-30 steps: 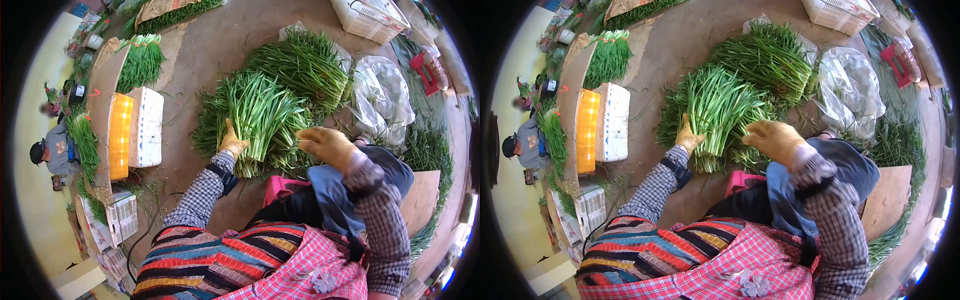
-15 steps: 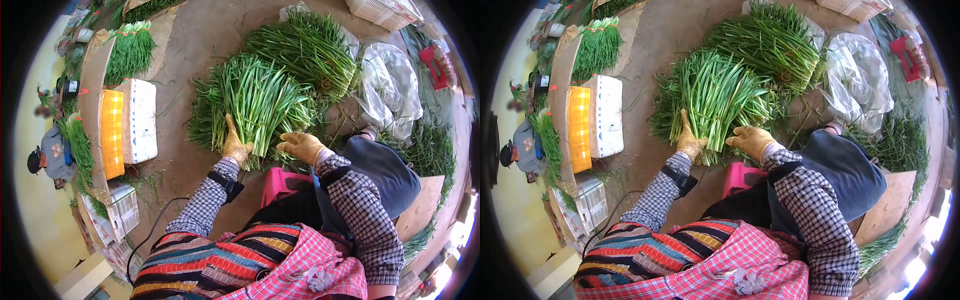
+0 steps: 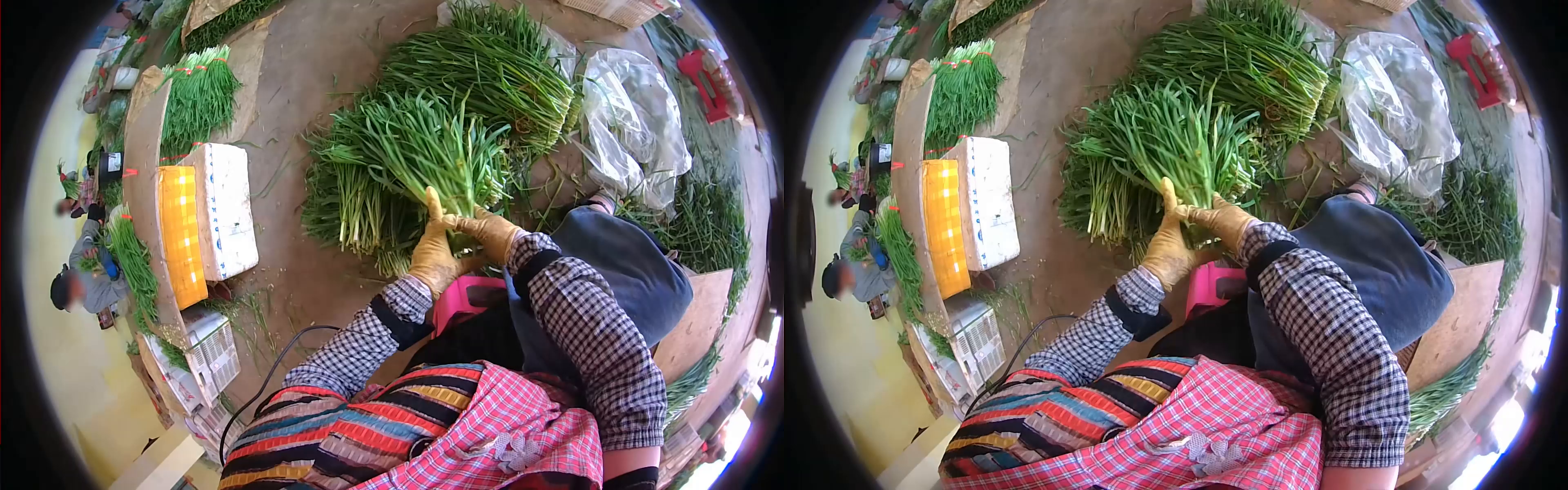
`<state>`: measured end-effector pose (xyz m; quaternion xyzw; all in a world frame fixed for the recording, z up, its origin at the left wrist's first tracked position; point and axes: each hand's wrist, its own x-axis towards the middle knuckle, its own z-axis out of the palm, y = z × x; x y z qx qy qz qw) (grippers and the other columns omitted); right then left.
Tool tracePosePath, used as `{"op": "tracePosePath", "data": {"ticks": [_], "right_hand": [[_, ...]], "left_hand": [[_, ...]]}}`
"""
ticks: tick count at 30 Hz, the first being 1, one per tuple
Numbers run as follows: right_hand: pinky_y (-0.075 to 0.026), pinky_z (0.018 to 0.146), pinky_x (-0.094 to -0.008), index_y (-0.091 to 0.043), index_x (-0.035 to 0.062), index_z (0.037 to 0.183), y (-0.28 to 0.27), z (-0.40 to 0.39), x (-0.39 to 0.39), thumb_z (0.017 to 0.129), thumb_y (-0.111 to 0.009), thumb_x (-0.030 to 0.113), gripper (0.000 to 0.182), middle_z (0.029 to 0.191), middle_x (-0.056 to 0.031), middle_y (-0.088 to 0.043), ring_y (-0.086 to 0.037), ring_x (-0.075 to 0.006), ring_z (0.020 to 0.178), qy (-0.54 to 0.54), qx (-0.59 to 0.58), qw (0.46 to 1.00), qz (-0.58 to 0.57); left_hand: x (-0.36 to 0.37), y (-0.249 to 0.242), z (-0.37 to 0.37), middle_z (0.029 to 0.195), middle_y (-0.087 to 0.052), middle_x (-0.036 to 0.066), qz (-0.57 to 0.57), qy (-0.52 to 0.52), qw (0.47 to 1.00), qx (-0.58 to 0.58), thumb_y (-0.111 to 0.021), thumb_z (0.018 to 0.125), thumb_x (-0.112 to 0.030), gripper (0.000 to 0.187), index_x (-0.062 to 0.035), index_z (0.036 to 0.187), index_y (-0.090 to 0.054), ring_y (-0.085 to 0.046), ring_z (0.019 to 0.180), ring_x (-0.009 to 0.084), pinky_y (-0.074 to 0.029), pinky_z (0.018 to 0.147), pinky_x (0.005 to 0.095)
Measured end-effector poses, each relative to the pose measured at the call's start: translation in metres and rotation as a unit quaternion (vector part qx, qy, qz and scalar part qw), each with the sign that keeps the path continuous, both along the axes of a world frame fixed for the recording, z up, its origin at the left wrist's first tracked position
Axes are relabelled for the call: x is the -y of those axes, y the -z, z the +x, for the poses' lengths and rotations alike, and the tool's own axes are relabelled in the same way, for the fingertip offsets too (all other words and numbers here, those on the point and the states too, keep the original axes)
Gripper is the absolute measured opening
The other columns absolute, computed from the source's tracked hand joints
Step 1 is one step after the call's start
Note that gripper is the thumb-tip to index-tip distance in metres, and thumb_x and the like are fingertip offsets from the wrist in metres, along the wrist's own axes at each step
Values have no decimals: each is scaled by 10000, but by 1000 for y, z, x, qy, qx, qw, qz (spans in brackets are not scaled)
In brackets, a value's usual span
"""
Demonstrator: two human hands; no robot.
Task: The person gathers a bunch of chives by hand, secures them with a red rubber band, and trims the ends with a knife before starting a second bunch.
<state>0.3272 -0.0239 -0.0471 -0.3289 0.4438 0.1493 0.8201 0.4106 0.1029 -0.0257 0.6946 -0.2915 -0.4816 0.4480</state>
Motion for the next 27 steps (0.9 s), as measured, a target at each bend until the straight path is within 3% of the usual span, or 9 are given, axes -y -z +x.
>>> {"op": "tracePosePath", "data": {"ticks": [4, 7, 8, 10, 17, 19, 21, 22, 27], "right_hand": [[-527, 673, -360, -577, 65, 1157, -7, -4, 7, 810, -738, 201, 406, 947, -68, -661, -636, -199, 801, 22, 55, 997, -47], [-498, 541, -272, -636, 38, 1051, 24, -9, 20, 838, -684, 159, 249, 855, -57, -654, -611, -129, 684, -62, -31, 994, -87], [-475, 508, -246, -655, 39, 995, 26, -11, 25, 842, -666, 156, 193, 821, -42, -631, -579, -109, 630, -114, -69, 982, -138], [-466, 496, -245, -660, 40, 950, 43, -23, 27, 837, -673, 182, 182, 775, -33, -609, -554, -112, 586, -170, 91, 934, -300], [-403, 456, -265, -669, 30, 895, 8, -10, 23, 794, -724, 267, 263, 693, -21, -582, -526, -115, 540, -33, -27, 992, -117], [-418, 474, -267, -665, 29, 911, 8, -10, 25, 780, -737, 271, 284, 719, -35, -603, -546, -127, 562, -44, -26, 992, -119], [-459, 514, -268, -653, 30, 949, 10, -9, 27, 761, -753, 273, 323, 763, -58, -630, -586, -148, 612, -77, -19, 989, -127], [-476, 536, -272, -646, 16, 956, 8, -8, 27, 751, -763, 233, 320, 801, -65, -635, -588, -154, 614, -64, -13, 993, -97], [-493, 560, -272, -660, -2, 971, 18, -8, 22, 759, -751, 185, 297, 827, -67, -637, -599, -136, 671, -97, 36, 978, -182]], "left_hand": [[3, 4, 6, 1422, -372, 192, -130, -6, 991, -17, -750, 778, -121, 1177, -207, 1467, 201, -433, 1253, 277, -374, 1038, 388], [-7, 2, 24, 1426, -367, 199, -69, 14, 991, -117, -704, 805, -94, 1074, -207, 1495, 112, -438, 1240, 264, -377, 1026, 386], [-9, 2, 27, 1346, -422, 175, -61, -51, 991, -104, -684, 823, -92, 950, -187, 1500, -24, -470, 1146, 211, -404, 986, 345], [-19, 21, 30, 1188, -509, 125, -79, -166, 982, -54, -642, 869, -116, 712, -126, 1460, -246, -505, 966, 130, -448, 886, 272], [-34, 48, 19, 888, -574, 14, -16, -204, 964, -170, -537, 967, -225, 294, -47, 1192, -473, -504, 720, 58, -444, 658, 185], [-23, 36, 16, 1005, -620, 98, -109, -159, 975, 116, -567, 937, -241, 290, -39, 1143, -536, -600, 882, 187, -492, 821, 308], [-8, 21, 20, 1057, -621, 126, -205, -68, 879, 424, -566, 928, -225, 285, -37, 1141, -546, -604, 963, 257, -477, 879, 354], [-5, 26, 18, 1129, -607, 147, -230, -22, 900, 369, -571, 911, -201, 272, -38, 1128, -563, -565, 1066, 323, -434, 947, 404], [-12, 36, 21, 1027, -611, 139, -131, 90, 917, 366, -649, 821, -166, 359, -64, 1152, -555, -576, 937, 324, -443, 867, 410]]}}
